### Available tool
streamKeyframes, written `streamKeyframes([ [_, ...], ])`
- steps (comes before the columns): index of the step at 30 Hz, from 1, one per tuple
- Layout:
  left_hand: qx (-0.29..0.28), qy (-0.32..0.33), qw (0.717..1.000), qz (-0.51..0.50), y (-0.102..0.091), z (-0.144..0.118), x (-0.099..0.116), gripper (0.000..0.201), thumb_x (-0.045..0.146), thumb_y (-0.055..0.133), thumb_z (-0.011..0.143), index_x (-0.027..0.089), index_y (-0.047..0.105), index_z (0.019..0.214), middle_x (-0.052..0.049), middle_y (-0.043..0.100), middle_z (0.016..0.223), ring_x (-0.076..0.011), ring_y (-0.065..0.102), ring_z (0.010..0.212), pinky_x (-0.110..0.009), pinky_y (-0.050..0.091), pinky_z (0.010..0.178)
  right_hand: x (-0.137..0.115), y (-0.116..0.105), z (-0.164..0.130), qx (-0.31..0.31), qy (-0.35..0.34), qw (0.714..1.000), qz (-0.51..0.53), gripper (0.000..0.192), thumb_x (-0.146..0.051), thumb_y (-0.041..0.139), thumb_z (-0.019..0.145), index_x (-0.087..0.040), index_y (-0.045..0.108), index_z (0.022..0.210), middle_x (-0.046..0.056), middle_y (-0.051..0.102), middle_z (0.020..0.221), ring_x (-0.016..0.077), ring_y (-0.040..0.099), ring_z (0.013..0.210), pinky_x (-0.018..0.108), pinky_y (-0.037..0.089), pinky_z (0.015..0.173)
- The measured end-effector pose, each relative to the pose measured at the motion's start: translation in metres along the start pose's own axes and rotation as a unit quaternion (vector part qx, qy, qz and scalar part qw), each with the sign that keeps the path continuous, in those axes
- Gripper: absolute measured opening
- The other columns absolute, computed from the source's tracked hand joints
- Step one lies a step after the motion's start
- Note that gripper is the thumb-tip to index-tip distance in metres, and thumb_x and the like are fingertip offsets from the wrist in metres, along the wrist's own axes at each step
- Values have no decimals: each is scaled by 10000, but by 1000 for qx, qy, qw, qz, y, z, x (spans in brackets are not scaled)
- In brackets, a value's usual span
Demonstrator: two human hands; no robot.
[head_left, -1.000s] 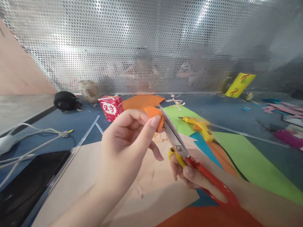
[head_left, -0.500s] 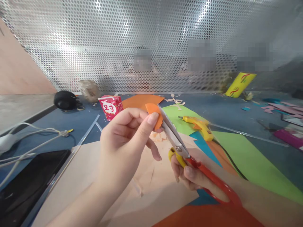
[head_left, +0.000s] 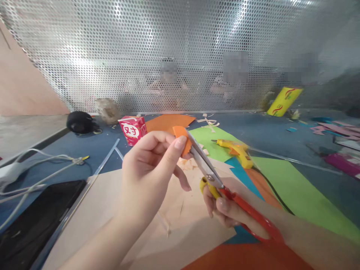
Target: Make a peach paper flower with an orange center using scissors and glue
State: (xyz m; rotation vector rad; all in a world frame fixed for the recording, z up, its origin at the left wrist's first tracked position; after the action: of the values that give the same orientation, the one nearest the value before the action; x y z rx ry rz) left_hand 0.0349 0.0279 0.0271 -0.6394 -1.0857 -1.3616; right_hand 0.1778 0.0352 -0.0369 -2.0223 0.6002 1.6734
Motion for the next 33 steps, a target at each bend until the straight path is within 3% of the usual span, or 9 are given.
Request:
streamKeyframes([
  [9, -25, 11, 1000, 4, -2, 1, -3, 125, 257, 598, 813, 181, 572, 718, 29, 588, 658, -81, 545, 556, -146, 498, 324, 1, -1, -2, 20, 0, 1000, -2, 530, -689, 507, 729, -165, 425, 718, -58, 361, 558, 43, 333, 450, 180, 261, 416],
  [27, -43, -5, 999, -7, 2, 1, -5, 108, 223, 575, 824, 183, 561, 724, 26, 582, 670, -104, 546, 618, -173, 504, 349, 2, -1, -1, 28, 11, 1000, -5, 553, -712, 463, 737, -160, 434, 726, -71, 365, 509, 33, 288, 421, 186, 194, 403],
  [33, -44, 5, 999, 22, 0, 0, -3, 117, 237, 566, 835, 188, 565, 729, 30, 581, 676, -89, 521, 585, -173, 502, 360, 5, 1, 1, 2, 4, 1000, 14, 560, -723, 479, 716, -165, 427, 728, -79, 329, 537, 33, 281, 427, 196, 201, 410],
])
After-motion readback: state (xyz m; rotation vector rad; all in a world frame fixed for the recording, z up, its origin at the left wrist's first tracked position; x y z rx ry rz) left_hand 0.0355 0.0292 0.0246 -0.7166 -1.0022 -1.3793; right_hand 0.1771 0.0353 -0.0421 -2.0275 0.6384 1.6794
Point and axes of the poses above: each hand's wrist, its own z-axis towards the middle knuckle, its own y-axis out of the palm, x = y × z, the point moved 5 cm from there along z, towards the middle knuckle
